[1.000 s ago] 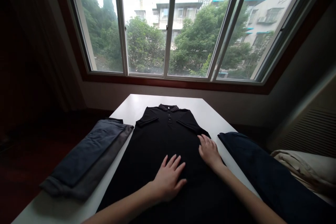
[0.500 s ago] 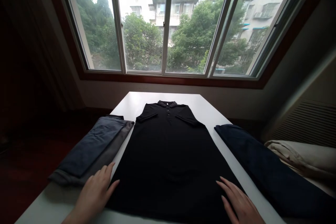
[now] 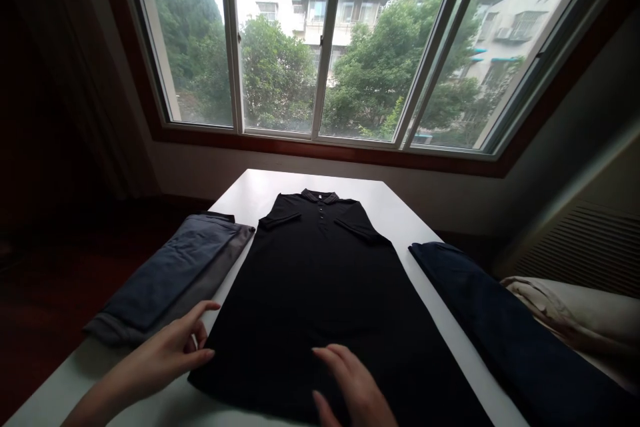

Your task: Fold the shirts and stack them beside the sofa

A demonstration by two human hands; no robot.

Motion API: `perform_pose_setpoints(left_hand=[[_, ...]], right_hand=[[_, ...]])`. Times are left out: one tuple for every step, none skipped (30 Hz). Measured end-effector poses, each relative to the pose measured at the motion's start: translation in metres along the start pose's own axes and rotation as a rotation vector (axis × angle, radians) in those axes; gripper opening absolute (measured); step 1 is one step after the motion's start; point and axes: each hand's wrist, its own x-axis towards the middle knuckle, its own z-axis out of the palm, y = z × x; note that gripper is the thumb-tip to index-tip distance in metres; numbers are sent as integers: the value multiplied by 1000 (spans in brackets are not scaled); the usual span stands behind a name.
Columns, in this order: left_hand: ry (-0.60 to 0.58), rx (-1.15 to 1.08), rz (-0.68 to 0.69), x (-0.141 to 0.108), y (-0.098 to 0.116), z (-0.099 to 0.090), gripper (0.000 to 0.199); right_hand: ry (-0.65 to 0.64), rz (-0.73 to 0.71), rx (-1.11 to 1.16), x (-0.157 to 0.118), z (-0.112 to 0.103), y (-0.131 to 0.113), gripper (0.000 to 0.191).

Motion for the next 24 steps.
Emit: perform_pose_setpoints(left_hand=[[-8, -16, -3, 1, -2, 0, 71], [-18, -31, -11, 1, -4, 0, 71], [-28, -48, -22, 2, -6, -1, 72], [-41, -67, -34, 2, -7, -1, 72], [-54, -88, -47, 3, -8, -1, 73], [-62, -109, -56, 3, -8, -1, 74], [-67, -128, -61, 3, -9, -1, 75], [-76, -143, -64, 3, -9, -2, 75], [-89, -155, -63, 3, -9, -3, 76], [-108, -163, -58, 3, -8, -4, 76], [-128, -165, -52, 4, -7, -6, 75], [-151, -156, -45, 5, -6, -7, 75], [-168, -131, -40, 5, -5, -8, 75], [-171, -91, -38, 6, -3, -8, 74], [-162, -40, -39, 7, -1, -8, 75], [-143, 13, -40, 7, 0, -7, 75], [-115, 62, -40, 7, 2, -4, 76], [-80, 102, -38, 6, 2, -1, 78], [-40, 134, -33, 5, 2, 2, 80], [0, 161, -28, 4, 1, 7, 82], [40, 180, -21, 3, -1, 11, 83], [77, 191, -17, 2, -3, 16, 83], [108, 193, -15, 1, -6, 21, 83], [134, 186, -16, 1, -10, 25, 82]], right_hand=[[-149, -44, 23, 14, 17, -26, 62], [-295, -85, 24, 27, 32, -53, 71], [-394, -84, -5, 38, 47, -78, 74], [-443, -73, -35, 48, 60, -100, 71], [-481, -77, -45, 57, 70, -119, 67], [-496, -41, -44, 65, 78, -134, 66], [-500, -19, -37, 72, 83, -146, 65], [-500, -6, -27, 78, 86, -154, 65], [-501, 3, -20, 83, 87, -159, 65], [-509, 4, -20, 89, 86, -162, 66], [-522, 5, -32, 94, 83, -164, 67], [-540, 5, -52, 99, 77, -165, 68], [-571, 2, -79, 104, 69, -165, 70], [-612, -16, -100, 109, 58, -164, 72], [-656, -58, -102, 115, 45, -162, 73], [-702, -114, -86, 123, 31, -159, 72], [-740, -186, -42, 131, 16, -153, 68], [-760, -247, 29, 142, 1, -146, 61], [-758, -264, 68, 155, -12, -138, 53], [-747, -260, 63, 171, -22, -128, 48], [-728, -262, 40, 190, -28, -118, 45], [-694, -246, 7, 212, -30, -107, 42], [-660, -215, -27, 236, -28, -96, 40], [-627, -168, -53, 261, -23, -84, 37]])
